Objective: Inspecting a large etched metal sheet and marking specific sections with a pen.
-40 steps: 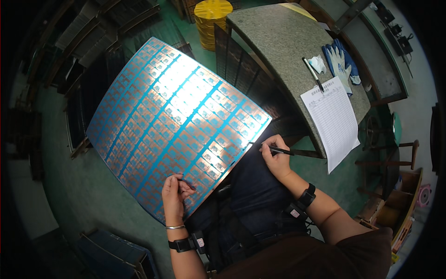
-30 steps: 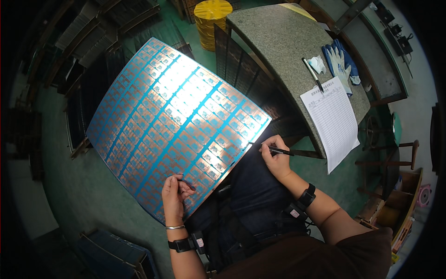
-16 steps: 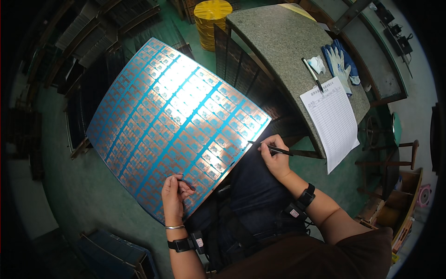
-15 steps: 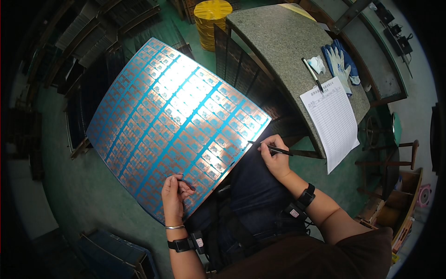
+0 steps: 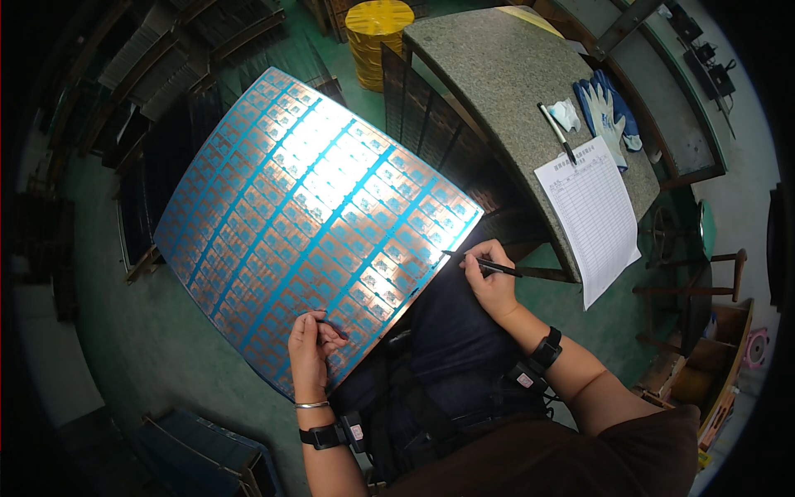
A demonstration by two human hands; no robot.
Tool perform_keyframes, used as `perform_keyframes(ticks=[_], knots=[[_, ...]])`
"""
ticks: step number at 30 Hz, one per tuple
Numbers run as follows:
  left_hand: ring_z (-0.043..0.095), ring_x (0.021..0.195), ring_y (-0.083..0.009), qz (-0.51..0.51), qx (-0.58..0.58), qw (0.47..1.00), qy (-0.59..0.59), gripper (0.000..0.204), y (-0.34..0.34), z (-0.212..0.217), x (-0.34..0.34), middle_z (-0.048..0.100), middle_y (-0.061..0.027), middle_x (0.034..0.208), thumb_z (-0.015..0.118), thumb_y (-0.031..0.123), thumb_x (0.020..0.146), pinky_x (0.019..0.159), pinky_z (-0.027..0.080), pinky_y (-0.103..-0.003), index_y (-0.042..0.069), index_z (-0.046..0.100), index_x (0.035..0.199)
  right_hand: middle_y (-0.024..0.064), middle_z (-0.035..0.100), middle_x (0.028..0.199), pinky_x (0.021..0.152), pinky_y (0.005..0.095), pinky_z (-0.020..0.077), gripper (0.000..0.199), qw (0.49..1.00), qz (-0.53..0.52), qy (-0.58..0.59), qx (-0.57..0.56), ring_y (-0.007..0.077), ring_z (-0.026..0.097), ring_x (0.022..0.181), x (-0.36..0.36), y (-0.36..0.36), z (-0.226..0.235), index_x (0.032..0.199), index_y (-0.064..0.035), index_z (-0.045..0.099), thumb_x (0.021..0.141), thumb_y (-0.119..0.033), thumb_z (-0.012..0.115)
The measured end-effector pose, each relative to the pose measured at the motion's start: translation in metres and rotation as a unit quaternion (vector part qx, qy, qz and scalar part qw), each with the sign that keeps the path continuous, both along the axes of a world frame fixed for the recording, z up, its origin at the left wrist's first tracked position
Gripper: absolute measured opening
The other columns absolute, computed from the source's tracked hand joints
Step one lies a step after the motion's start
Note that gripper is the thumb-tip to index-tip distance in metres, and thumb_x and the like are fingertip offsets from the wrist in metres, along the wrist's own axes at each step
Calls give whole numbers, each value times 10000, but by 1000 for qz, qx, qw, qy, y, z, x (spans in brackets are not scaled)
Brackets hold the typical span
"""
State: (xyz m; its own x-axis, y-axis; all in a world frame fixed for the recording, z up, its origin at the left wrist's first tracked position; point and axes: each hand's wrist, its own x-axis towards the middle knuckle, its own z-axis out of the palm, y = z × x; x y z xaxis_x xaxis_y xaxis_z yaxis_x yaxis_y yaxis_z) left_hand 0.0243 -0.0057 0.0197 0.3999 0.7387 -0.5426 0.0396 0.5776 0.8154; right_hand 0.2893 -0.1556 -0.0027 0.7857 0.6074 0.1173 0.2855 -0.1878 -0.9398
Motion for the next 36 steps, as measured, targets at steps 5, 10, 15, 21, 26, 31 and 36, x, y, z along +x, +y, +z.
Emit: perform_keyframes(ticks=[5, 10, 15, 21, 26, 31, 36], knots=[[609, 571, -144, -4, 2, 1000, -2, 269, 0, -2, -2, 587, -52, 683, 430, 281, 984, 516, 507, -222, 30, 521, 1010, 15, 611, 641, 472, 203, 396, 130, 1000, 0, -4, 4, 48, 498, 505, 1, -1, -3, 817, -42, 547, 835, -139, 631], [608, 574, -143, -4, 1, 1000, 5, 274, 0, -1, -1, 587, -50, 684, 433, 289, 982, 520, 509, -227, 32, 523, 1005, 16, 609, 637, 468, 206, 392, 124, 1000, 3, 12, 4, 48, 495, 499, 1, -1, -5, 812, -41, 542, 833, -126, 629], [585, 558, -125, -1, 5, 1000, 5, 286, 0, 0, -1, 555, -28, 678, 437, 284, 981, 548, 541, -254, 18, 534, 1016, 16, 605, 633, 469, 208, 389, 121, 1000, 0, 13, 9, 46, 495, 504, 0, -3, -8, 810, -40, 540, 836, -125, 623], [585, 556, -127, 2, 3, 1000, 2, 282, -1, 1, 1, 554, -27, 673, 433, 280, 983, 546, 539, -254, 20, 538, 1011, 16, 596, 628, 475, 208, 392, 125, 1000, -7, 1, 13, 47, 495, 508, 0, -3, -8, 810, -39, 539, 839, -129, 621], [586, 556, -126, 1, 2, 1000, 4, 278, -1, 1, 1, 555, -27, 670, 431, 276, 983, 548, 542, -255, 20, 536, 1013, 14, 596, 643, 480, 204, 392, 123, 1000, -7, 5, 14, 43, 498, 519, 1, -3, -4, 812, -37, 536, 842, -122, 619], [587, 556, -125, 4, 5, 1000, 1, 275, -1, 1, 1, 557, -28, 671, 427, 271, 985, 546, 542, -253, 20, 537, 1011, 15, 595, 649, 487, 201, 393, 118, 999, -24, 20, 26, 41, 501, 531, 0, -3, -6, 816, -34, 535, 841, -112, 620], [589, 560, -126, 0, 5, 1000, 2, 279, 0, 0, 0, 557, -28, 673, 428, 275, 984, 547, 542, -251, 20, 535, 1014, 11, 587, 643, 486, 198, 385, 110, 1000, 7, 12, 17, 39, 496, 529, 1, -4, -5, 813, -34, 533, 847, -104, 611]])
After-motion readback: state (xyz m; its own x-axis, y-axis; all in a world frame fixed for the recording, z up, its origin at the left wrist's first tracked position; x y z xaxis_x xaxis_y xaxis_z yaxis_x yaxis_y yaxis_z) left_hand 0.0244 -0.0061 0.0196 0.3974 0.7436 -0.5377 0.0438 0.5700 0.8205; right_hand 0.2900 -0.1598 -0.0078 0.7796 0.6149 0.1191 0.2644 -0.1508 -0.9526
